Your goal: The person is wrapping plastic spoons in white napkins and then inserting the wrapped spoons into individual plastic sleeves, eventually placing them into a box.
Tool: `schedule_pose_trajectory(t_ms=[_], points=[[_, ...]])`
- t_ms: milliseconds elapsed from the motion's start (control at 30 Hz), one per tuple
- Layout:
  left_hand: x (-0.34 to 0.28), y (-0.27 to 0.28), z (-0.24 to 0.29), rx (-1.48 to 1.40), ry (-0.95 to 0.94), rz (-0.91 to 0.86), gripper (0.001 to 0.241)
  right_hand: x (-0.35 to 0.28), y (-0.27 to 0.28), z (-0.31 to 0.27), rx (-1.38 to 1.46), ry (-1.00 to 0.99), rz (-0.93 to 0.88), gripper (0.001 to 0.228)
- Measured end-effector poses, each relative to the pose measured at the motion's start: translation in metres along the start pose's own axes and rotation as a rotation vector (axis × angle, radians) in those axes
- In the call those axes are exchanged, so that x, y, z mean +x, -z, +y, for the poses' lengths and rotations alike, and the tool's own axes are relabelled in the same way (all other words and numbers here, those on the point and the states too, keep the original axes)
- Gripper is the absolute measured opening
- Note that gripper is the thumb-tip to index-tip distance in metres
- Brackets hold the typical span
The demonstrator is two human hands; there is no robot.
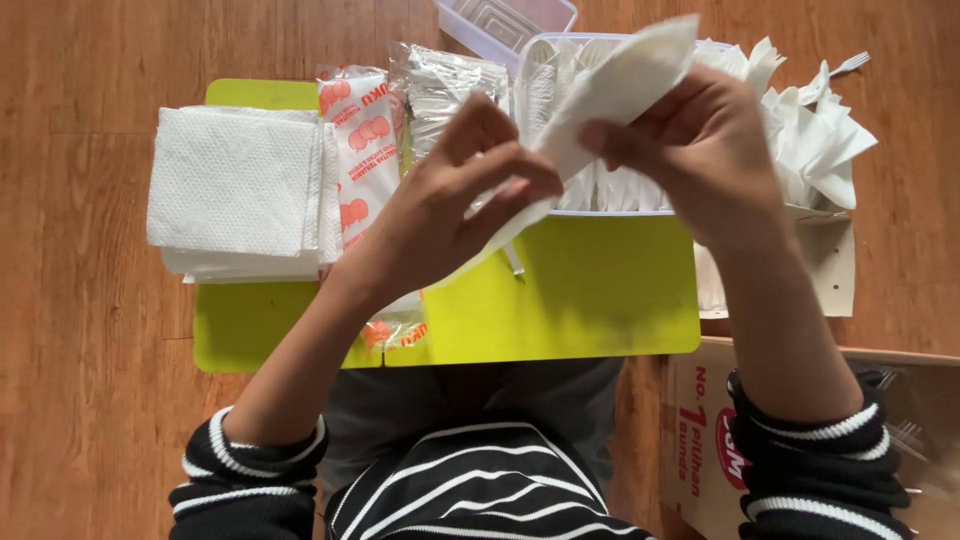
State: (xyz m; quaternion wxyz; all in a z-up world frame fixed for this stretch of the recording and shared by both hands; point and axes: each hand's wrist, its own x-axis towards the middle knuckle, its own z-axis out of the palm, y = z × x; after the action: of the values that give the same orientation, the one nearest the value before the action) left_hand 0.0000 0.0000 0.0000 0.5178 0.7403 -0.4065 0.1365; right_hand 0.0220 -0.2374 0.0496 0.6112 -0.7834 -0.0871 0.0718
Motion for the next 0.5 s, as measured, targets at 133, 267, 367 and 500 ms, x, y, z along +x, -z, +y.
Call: schedule_pose_trajectory(t_ms=[133, 267, 367, 500], points=[[-0.011, -0.014, -0.011, -0.086, 0.109, 0.148, 0.013, 0.002, -0.015, 0.004, -0.014, 0.066, -0.083, 0.032], [-0.027, -0.022, -0.023, -0.508, 0.394, 0.284, 0.062, 0.008, -0.017, 0.025, 0.116, -0.007, 0.008, 0.033], [-0.029, -0.019, -0.03, -0.753, 0.636, 0.18, 0.077, 0.01, -0.015, 0.033, 0.145, -0.026, -0.004, 0.029], [-0.033, -0.017, -0.036, -0.643, 0.725, -0.121, 0.032, 0.009, -0.014, 0.03, 0.096, -0.073, -0.038, 0.028]])
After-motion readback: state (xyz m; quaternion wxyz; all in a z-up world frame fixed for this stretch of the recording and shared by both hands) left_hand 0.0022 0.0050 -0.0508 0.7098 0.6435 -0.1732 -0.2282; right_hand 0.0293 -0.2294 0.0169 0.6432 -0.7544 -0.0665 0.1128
